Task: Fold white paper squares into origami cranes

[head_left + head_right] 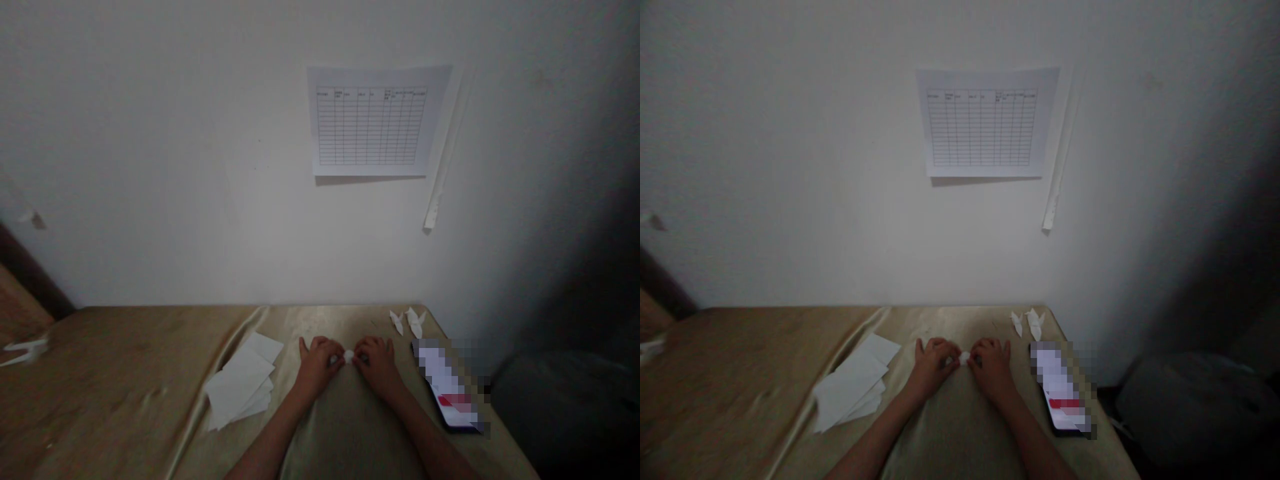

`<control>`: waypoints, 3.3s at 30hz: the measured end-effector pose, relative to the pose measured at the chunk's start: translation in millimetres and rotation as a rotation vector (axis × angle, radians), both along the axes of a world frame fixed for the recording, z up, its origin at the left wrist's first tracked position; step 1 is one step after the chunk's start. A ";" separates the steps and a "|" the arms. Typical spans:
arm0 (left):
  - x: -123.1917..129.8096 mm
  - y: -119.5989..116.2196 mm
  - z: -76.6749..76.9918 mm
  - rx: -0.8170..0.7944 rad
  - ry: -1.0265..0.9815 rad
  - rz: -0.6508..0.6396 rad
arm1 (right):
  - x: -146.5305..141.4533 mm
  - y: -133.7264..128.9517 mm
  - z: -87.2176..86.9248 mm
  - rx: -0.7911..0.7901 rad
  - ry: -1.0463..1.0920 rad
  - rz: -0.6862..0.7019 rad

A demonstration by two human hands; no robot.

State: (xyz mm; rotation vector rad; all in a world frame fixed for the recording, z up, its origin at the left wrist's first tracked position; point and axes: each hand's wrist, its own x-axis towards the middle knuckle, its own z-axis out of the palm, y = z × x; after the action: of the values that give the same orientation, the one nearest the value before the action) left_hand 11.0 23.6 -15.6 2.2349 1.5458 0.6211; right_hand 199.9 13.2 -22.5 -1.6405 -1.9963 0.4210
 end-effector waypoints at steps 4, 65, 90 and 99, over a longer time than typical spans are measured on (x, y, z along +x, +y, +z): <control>3.1 0.2 -1.2 0.039 0.013 0.031 | -0.3 0.9 -2.8 -0.007 0.003 -0.010; 0.0 3.4 -5.2 -0.045 0.083 0.066 | 1.8 6.9 1.3 -0.167 -0.063 0.007; 10.0 -3.6 -1.4 0.033 0.090 0.132 | -2.2 1.6 -2.0 -0.036 -0.034 -0.009; 10.6 -1.4 0.8 0.002 0.120 0.135 | -1.5 3.7 -2.1 -0.070 -0.069 -0.014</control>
State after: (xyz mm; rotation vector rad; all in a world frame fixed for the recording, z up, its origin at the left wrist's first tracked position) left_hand 21.6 22.2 -14.7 2.2188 1.7672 0.5349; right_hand 198.4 16.8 -24.6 -1.7319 -2.0404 0.4390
